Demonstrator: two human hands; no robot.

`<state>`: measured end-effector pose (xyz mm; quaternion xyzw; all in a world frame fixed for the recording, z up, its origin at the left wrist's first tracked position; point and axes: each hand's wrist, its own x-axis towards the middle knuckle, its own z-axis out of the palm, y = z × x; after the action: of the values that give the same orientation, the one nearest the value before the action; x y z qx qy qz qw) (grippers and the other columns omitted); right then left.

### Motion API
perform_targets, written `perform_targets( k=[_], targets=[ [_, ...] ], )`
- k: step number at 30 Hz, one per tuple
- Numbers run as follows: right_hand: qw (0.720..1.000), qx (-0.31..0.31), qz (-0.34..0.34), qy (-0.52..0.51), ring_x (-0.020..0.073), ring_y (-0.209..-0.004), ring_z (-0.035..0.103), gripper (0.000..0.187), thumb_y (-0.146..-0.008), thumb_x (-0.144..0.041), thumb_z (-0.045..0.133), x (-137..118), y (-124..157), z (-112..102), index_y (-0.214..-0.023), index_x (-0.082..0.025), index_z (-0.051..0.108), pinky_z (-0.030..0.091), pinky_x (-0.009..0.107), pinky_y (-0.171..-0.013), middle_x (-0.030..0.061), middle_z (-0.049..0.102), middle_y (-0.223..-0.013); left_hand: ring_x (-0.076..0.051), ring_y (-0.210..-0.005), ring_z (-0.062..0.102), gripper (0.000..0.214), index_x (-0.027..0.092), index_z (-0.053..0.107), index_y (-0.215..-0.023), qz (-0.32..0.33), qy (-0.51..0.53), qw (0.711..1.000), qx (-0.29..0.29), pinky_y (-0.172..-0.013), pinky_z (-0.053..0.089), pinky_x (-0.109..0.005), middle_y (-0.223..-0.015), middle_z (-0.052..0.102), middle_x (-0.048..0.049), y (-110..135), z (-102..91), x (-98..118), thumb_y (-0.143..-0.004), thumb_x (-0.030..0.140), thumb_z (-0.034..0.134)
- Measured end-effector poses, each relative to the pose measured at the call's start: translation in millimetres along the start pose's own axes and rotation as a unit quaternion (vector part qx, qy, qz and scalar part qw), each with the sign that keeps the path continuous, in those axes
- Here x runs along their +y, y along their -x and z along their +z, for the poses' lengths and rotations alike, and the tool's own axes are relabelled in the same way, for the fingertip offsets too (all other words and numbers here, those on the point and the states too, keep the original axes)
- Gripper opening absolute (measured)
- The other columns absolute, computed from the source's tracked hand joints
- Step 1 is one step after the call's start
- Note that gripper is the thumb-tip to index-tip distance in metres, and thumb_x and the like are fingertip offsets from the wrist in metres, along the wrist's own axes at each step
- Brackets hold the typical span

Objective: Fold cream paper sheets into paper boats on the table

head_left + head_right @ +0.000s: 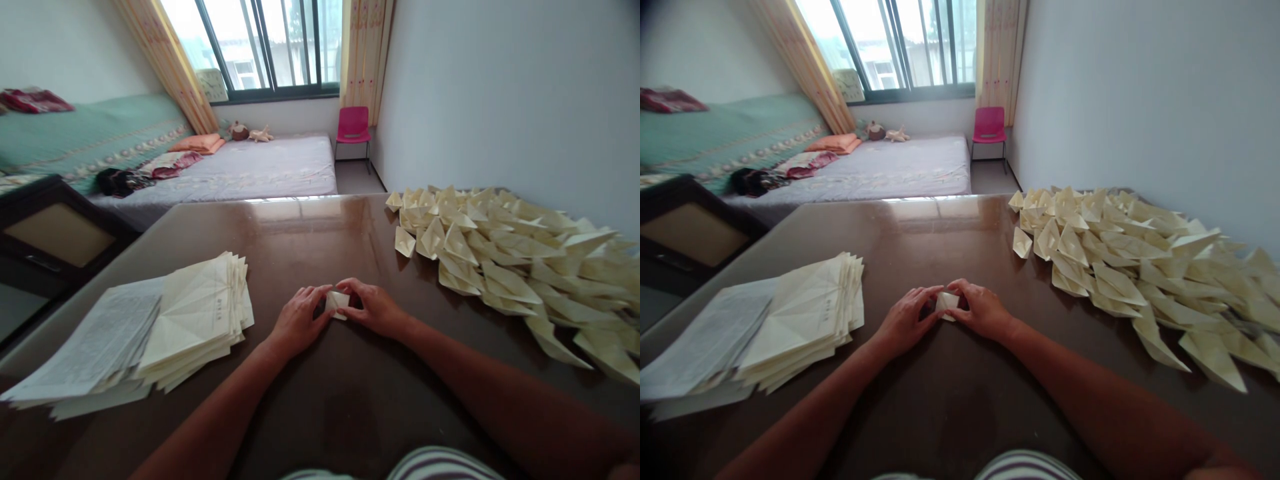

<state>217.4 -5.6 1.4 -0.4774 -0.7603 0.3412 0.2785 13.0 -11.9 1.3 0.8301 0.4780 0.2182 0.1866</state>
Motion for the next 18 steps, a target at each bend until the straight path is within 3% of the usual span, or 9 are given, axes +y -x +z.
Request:
perform_targets(
  k=[3,6,12,18],
  targets=[
    [0.997,0.0,-0.009,-0.079,0.0131,-0.075,0.061,0.027,-0.079,-0.023,0.062,-1.6,-0.9,-1.0,-0.105,-0.018,0.062,0.046,0.024,-0.07,0.0011,0.069,-0.089,-0.016,-0.081,0.061,0.034,0.022,0.055,-0.12,-0.031,0.061,0.998,0.012,-0.076,0.048,-0.028,-0.095,0.066,-0.0022,-0.4,0.3,1.1,-0.086,0.029,0.056],
    [0.995,0.015,0.003,-0.098,0.0128,-0.069,0.059,0.014,-0.08,-0.026,0.062,-1.2,-1.5,-1.5,-0.09,-0.017,0.068,0.045,0.023,-0.065,0.0003,0.068,-0.078,-0.014,-0.073,0.061,0.019,0.021,0.063,-0.101,-0.053,0.109,0.992,0.019,-0.068,0.047,-0.024,-0.085,0.068,-0.0004,-1.8,0.1,2.9,-0.088,0.03,0.053],
    [0.993,0.041,0.0,-0.112,0.0124,-0.067,0.056,0.015,-0.08,-0.03,0.064,-0.3,-0.5,2.4,-0.084,-0.016,0.067,0.043,0.022,-0.063,0.0002,0.066,-0.074,-0.013,-0.071,0.059,0.014,0.017,0.065,-0.089,-0.06,0.178,0.982,0.021,-0.066,0.045,-0.021,-0.078,0.066,0.0005,-2.4,3.9,7.0,-0.085,0.028,0.057],
    [0.99,-0.001,0.002,-0.141,0.0109,-0.064,0.053,0.02,-0.081,-0.036,0.062,3.9,-2.4,3.2,-0.085,-0.016,0.064,0.041,0.02,-0.058,-0.0016,0.062,-0.071,-0.012,-0.068,0.056,0.016,0.016,0.066,-0.081,-0.07,0.226,0.971,0.042,-0.062,0.042,-0.02,-0.073,0.064,0.0008,-3.6,2.3,5.2,-0.083,0.03,0.058]
  ],
)
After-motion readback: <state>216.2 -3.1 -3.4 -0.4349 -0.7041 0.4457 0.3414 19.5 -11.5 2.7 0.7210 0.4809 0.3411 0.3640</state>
